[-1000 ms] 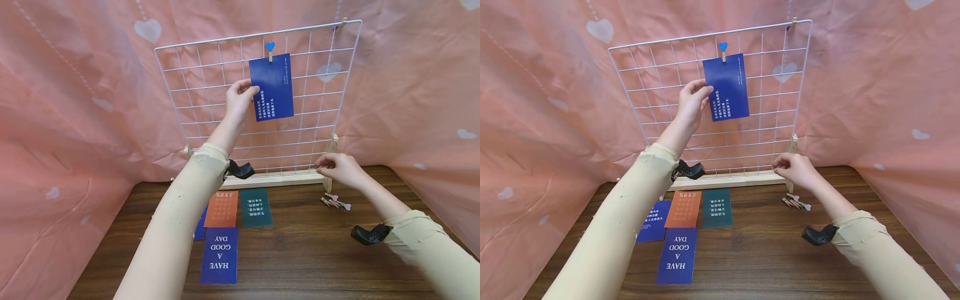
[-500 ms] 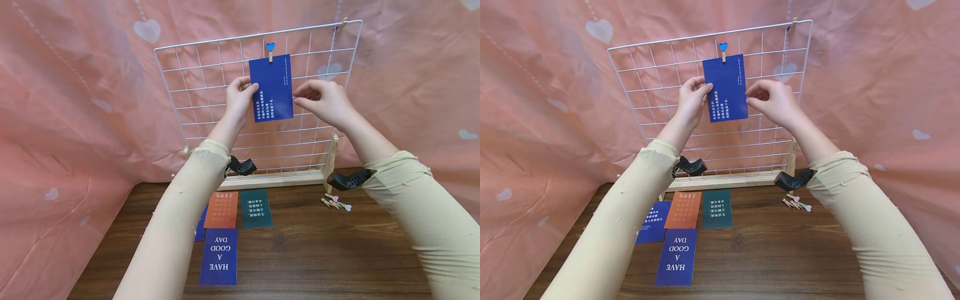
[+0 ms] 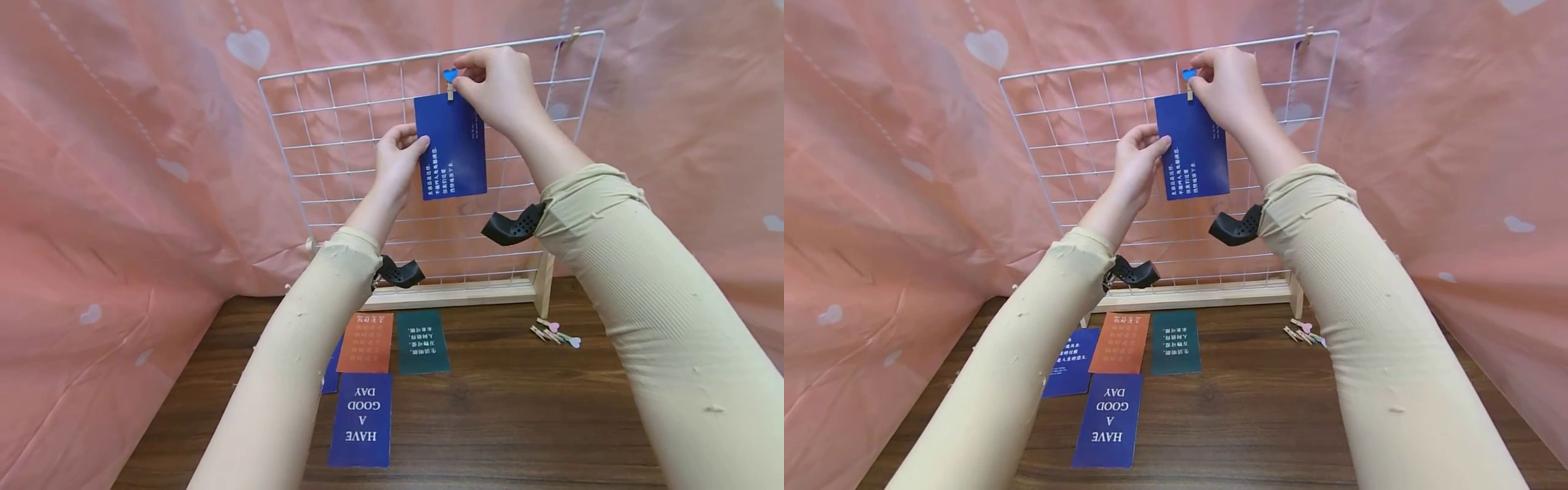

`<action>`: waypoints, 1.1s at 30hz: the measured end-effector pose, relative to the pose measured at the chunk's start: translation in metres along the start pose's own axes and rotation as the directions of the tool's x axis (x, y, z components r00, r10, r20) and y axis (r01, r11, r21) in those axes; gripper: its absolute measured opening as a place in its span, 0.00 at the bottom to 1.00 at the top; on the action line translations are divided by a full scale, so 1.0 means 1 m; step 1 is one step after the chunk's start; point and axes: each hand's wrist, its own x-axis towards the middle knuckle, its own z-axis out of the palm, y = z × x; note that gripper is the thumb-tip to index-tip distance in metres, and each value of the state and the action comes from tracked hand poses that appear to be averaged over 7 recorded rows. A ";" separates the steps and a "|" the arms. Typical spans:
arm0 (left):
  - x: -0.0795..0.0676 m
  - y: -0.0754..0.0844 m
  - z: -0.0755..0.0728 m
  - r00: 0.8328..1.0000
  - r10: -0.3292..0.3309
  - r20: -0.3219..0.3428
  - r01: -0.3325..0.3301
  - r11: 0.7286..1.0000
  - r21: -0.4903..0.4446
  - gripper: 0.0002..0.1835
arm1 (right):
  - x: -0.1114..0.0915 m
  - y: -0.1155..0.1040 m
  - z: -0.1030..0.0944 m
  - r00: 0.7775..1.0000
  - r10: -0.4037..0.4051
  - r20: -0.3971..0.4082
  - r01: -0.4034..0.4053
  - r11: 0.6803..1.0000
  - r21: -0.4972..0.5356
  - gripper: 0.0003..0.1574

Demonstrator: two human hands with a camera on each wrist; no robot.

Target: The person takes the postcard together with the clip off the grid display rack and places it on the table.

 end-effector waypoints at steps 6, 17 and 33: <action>0.001 0.002 0.004 1.000 0.013 0.010 -0.013 1.000 0.006 0.12 | 0.009 -0.004 0.000 0.999 0.013 0.045 -0.010 0.998 -0.067 0.24; -0.001 0.003 0.004 1.000 0.022 0.012 -0.022 0.999 0.035 0.12 | 0.014 -0.006 -0.001 0.999 -0.012 0.032 0.015 0.994 -0.104 0.21; -0.002 0.003 0.003 1.000 0.006 0.000 -0.006 0.996 0.088 0.10 | 0.008 -0.001 0.001 1.000 0.020 -0.005 -0.020 1.000 -0.021 0.18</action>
